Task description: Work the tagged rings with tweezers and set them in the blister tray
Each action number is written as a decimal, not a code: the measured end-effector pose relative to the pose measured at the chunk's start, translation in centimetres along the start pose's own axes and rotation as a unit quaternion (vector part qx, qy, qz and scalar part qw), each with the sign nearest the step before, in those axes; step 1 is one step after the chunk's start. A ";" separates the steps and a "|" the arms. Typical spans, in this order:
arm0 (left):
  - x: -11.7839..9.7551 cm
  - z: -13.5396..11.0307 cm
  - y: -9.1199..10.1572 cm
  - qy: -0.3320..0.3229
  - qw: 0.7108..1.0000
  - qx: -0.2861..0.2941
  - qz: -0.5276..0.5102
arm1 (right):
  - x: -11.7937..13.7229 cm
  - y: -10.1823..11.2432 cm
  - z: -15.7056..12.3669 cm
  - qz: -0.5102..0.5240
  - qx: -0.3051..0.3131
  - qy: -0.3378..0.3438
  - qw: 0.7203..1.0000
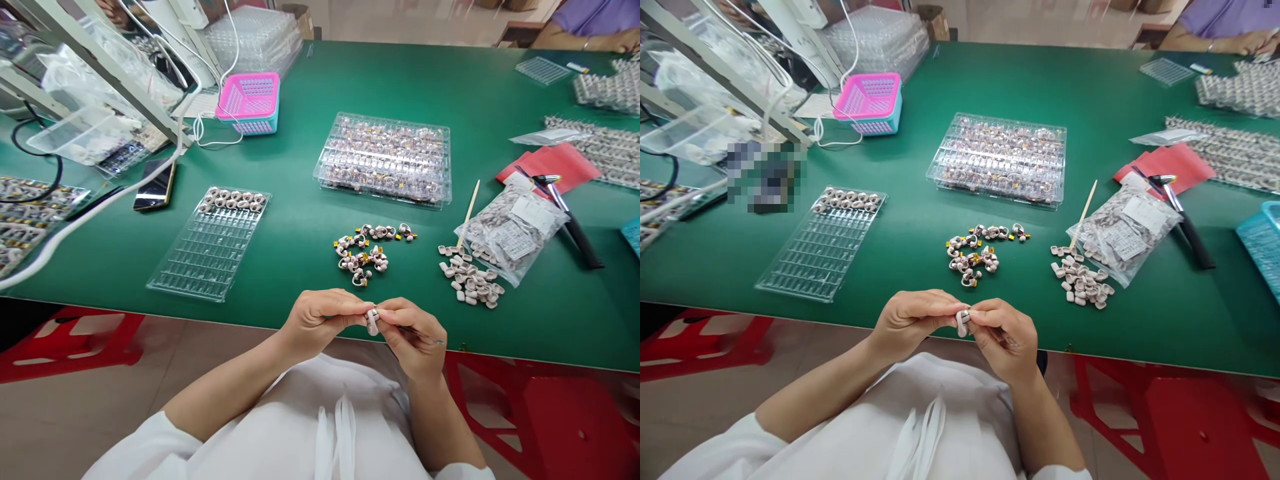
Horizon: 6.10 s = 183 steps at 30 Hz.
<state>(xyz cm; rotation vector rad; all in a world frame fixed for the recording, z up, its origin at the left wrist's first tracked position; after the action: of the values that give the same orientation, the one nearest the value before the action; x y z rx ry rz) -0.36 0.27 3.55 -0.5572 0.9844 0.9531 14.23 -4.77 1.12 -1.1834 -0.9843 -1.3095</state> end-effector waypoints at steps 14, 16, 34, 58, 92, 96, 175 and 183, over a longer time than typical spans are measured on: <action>1.0 -0.3 0.1 0.025 0.998 -0.025 -0.047 | -0.1 -0.2 -0.4 -0.032 -0.011 0.006 0.999; 0.9 -0.3 0.0 0.022 0.998 -0.023 -0.047 | -0.3 -0.1 -0.4 -0.024 -0.016 -0.003 1.000; -1.5 0.7 -0.5 -0.066 0.997 0.039 0.001 | -1.3 -0.7 -0.2 0.086 0.011 -0.079 0.993; -1.4 0.1 0.0 -0.075 0.996 0.037 0.043 | -2.0 -1.5 -0.2 0.035 0.028 -0.113 0.993; 5.8 -3.4 -2.2 0.407 0.873 -0.029 -0.267 | 2.4 -2.4 0.5 -0.276 0.107 0.074 0.952; 5.8 -3.3 -2.4 0.411 0.875 -0.023 -0.255 | 2.6 -2.7 0.2 -0.312 0.140 0.108 0.933; 3.6 -3.2 -2.2 0.123 0.961 -0.015 -0.248 | 1.8 -3.4 -0.4 -0.175 -0.039 0.111 0.978; 0.4 -0.8 -1.3 0.002 0.997 0.075 0.018 | 2.9 -2.9 0.5 -0.263 0.004 0.131 0.956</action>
<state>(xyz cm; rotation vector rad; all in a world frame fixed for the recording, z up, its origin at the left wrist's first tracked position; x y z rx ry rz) 0.56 -0.78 2.79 -0.4163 1.0632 0.9012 11.59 -4.47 4.27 -0.7312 -1.1470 -1.8232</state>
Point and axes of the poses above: each hand's wrist, its own z-axis towards the middle knuckle, its own y-axis out of the back of the hand, x = y × z, the point moved 10 cm from there along z, towards the middle knuckle, and after that the axes turned 10 degrees about -y, right-handed, at the moved point
